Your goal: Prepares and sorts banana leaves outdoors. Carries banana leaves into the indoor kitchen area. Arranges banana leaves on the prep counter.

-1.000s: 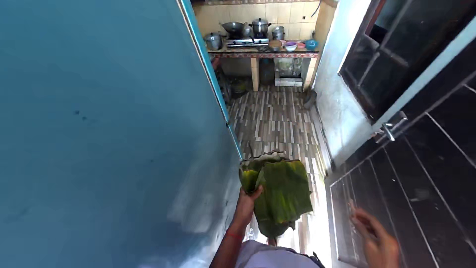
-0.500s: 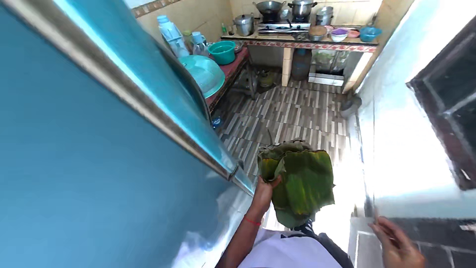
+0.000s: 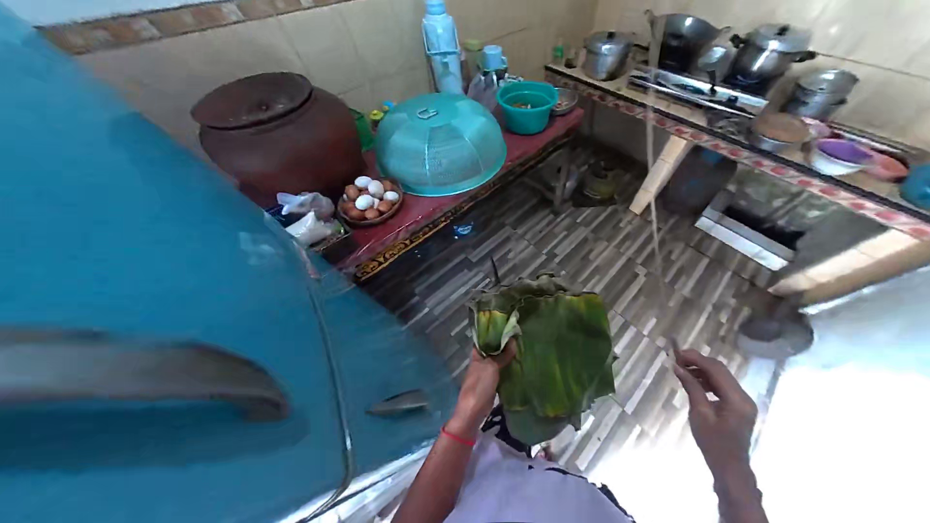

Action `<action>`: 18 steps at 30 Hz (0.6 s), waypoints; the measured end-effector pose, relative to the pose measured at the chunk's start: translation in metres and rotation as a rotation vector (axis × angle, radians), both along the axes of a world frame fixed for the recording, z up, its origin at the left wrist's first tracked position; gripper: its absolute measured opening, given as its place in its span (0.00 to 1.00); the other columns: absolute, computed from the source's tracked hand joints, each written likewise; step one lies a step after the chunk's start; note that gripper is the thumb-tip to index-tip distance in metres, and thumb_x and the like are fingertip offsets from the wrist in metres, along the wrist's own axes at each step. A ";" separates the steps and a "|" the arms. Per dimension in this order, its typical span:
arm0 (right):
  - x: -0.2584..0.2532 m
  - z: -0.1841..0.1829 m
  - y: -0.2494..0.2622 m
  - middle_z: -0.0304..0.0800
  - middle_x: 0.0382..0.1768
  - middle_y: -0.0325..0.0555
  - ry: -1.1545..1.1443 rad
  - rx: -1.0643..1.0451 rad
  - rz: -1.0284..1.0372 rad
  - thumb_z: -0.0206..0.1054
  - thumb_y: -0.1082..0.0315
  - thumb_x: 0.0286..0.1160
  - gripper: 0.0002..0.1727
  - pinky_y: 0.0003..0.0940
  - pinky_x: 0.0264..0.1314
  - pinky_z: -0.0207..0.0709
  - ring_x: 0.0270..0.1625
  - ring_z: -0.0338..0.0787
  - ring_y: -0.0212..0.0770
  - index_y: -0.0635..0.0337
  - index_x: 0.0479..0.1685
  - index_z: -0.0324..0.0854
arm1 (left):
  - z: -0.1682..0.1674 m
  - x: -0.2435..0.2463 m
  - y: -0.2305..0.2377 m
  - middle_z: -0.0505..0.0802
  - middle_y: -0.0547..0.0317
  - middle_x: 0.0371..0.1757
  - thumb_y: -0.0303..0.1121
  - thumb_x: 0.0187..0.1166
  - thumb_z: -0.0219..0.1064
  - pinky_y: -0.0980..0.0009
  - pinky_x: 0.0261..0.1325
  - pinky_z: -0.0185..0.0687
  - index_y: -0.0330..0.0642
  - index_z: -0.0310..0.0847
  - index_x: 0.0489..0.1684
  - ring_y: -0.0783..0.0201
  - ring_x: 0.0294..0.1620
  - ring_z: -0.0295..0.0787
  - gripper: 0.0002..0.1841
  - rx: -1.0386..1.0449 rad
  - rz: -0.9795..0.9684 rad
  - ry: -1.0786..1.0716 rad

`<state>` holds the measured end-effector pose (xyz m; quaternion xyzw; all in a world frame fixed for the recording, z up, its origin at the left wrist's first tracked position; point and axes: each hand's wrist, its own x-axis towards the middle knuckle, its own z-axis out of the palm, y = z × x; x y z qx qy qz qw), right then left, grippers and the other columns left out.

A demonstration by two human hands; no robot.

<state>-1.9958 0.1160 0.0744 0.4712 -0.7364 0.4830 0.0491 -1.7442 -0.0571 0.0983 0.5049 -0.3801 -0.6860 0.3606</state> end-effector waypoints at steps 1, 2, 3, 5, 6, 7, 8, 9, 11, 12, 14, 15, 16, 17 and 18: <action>-0.014 0.000 -0.023 0.93 0.42 0.55 0.012 -0.007 0.037 0.64 0.69 0.76 0.14 0.21 0.44 0.85 0.40 0.91 0.33 0.71 0.48 0.89 | -0.003 -0.011 -0.013 0.89 0.51 0.57 0.18 0.79 0.65 0.71 0.58 0.88 0.32 0.66 0.75 0.69 0.54 0.90 0.25 0.008 0.018 0.000; -0.026 0.000 -0.045 0.93 0.41 0.56 0.022 -0.013 0.061 0.65 0.70 0.75 0.14 0.22 0.43 0.85 0.39 0.91 0.34 0.72 0.48 0.89 | -0.006 -0.023 -0.027 0.88 0.51 0.59 0.19 0.79 0.65 0.71 0.58 0.88 0.33 0.65 0.76 0.69 0.55 0.90 0.26 0.018 0.028 -0.004; -0.038 0.000 -0.065 0.93 0.41 0.55 0.024 -0.014 0.077 0.65 0.70 0.75 0.13 0.21 0.44 0.85 0.39 0.91 0.33 0.72 0.48 0.89 | -0.010 -0.036 -0.042 0.88 0.50 0.59 0.19 0.79 0.65 0.71 0.58 0.88 0.33 0.63 0.77 0.69 0.55 0.89 0.26 0.025 0.036 -0.008; -0.059 -0.001 -0.100 0.93 0.41 0.56 0.027 -0.014 0.095 0.65 0.71 0.75 0.13 0.20 0.45 0.85 0.40 0.91 0.33 0.73 0.48 0.89 | -0.019 -0.060 -0.074 0.87 0.47 0.61 0.21 0.80 0.66 0.70 0.59 0.87 0.32 0.61 0.79 0.67 0.57 0.89 0.28 0.031 0.040 -0.023; -0.069 -0.002 -0.115 0.92 0.41 0.56 0.033 -0.012 0.093 0.65 0.71 0.74 0.13 0.20 0.46 0.84 0.40 0.91 0.33 0.72 0.48 0.90 | -0.022 -0.073 -0.092 0.87 0.47 0.61 0.21 0.80 0.66 0.70 0.60 0.87 0.31 0.61 0.79 0.67 0.57 0.88 0.28 0.032 0.038 -0.023; -0.081 -0.003 -0.131 0.93 0.40 0.56 0.045 -0.015 0.085 0.65 0.71 0.73 0.14 0.22 0.45 0.84 0.40 0.91 0.34 0.73 0.47 0.90 | -0.024 -0.088 -0.111 0.87 0.47 0.61 0.21 0.80 0.66 0.70 0.60 0.87 0.31 0.62 0.78 0.67 0.57 0.89 0.27 0.028 0.031 -0.018; -0.094 -0.003 -0.146 0.93 0.41 0.56 0.055 -0.013 0.078 0.65 0.71 0.73 0.14 0.22 0.46 0.85 0.40 0.92 0.35 0.72 0.47 0.90 | -0.023 -0.103 -0.132 0.87 0.47 0.61 0.21 0.80 0.66 0.70 0.60 0.87 0.31 0.62 0.78 0.67 0.57 0.89 0.27 0.021 0.013 -0.013; -0.107 -0.001 -0.162 0.94 0.40 0.56 0.061 -0.014 0.072 0.65 0.70 0.74 0.14 0.23 0.46 0.85 0.40 0.92 0.35 0.72 0.46 0.90 | -0.021 -0.118 -0.154 0.87 0.46 0.62 0.21 0.80 0.67 0.69 0.62 0.86 0.31 0.62 0.79 0.66 0.58 0.88 0.28 0.011 -0.001 -0.008; -0.129 0.002 -0.189 0.93 0.41 0.56 0.058 0.000 0.061 0.65 0.70 0.75 0.13 0.20 0.46 0.85 0.41 0.92 0.33 0.71 0.47 0.90 | -0.016 -0.143 -0.193 0.85 0.45 0.65 0.21 0.79 0.68 0.69 0.64 0.85 0.31 0.60 0.80 0.65 0.61 0.87 0.30 0.003 -0.023 0.001; -0.139 0.002 -0.200 0.93 0.41 0.56 0.050 0.005 0.058 0.65 0.70 0.76 0.13 0.19 0.46 0.84 0.41 0.92 0.32 0.72 0.47 0.89 | -0.015 -0.154 -0.211 0.85 0.45 0.65 0.21 0.79 0.68 0.70 0.64 0.85 0.31 0.60 0.80 0.66 0.61 0.87 0.31 0.000 -0.034 0.003; -0.160 -0.001 -0.228 0.92 0.41 0.57 0.034 0.005 0.052 0.65 0.71 0.76 0.13 0.17 0.46 0.84 0.42 0.91 0.31 0.74 0.47 0.89 | -0.011 -0.177 -0.248 0.86 0.46 0.63 0.21 0.78 0.68 0.71 0.63 0.85 0.30 0.62 0.79 0.67 0.60 0.88 0.29 -0.011 -0.044 -0.005; -0.168 -0.002 -0.241 0.92 0.40 0.57 0.023 0.005 0.050 0.65 0.71 0.76 0.13 0.17 0.46 0.83 0.41 0.91 0.30 0.74 0.48 0.89 | -0.008 -0.185 -0.262 0.86 0.45 0.65 0.21 0.78 0.68 0.70 0.65 0.85 0.30 0.62 0.79 0.66 0.61 0.87 0.30 -0.005 -0.049 -0.015; -0.176 -0.004 -0.253 0.92 0.40 0.57 0.010 0.006 0.047 0.65 0.70 0.76 0.14 0.17 0.45 0.83 0.41 0.91 0.30 0.74 0.47 0.89 | -0.006 -0.193 -0.274 0.85 0.45 0.66 0.21 0.78 0.68 0.70 0.66 0.84 0.31 0.60 0.80 0.66 0.62 0.87 0.31 0.006 -0.052 -0.026; -0.182 -0.006 -0.266 0.92 0.40 0.56 -0.008 0.007 0.049 0.65 0.70 0.76 0.14 0.16 0.45 0.83 0.40 0.91 0.30 0.74 0.47 0.89 | -0.004 -0.200 -0.285 0.85 0.45 0.66 0.20 0.78 0.68 0.70 0.66 0.84 0.31 0.59 0.81 0.66 0.63 0.87 0.31 0.012 -0.047 -0.033; -0.189 -0.008 -0.279 0.92 0.40 0.56 -0.027 0.011 0.054 0.65 0.70 0.76 0.14 0.16 0.45 0.83 0.40 0.91 0.29 0.74 0.47 0.89 | -0.003 -0.207 -0.296 0.85 0.45 0.66 0.20 0.78 0.68 0.70 0.66 0.84 0.31 0.59 0.81 0.66 0.63 0.87 0.32 0.010 -0.033 -0.034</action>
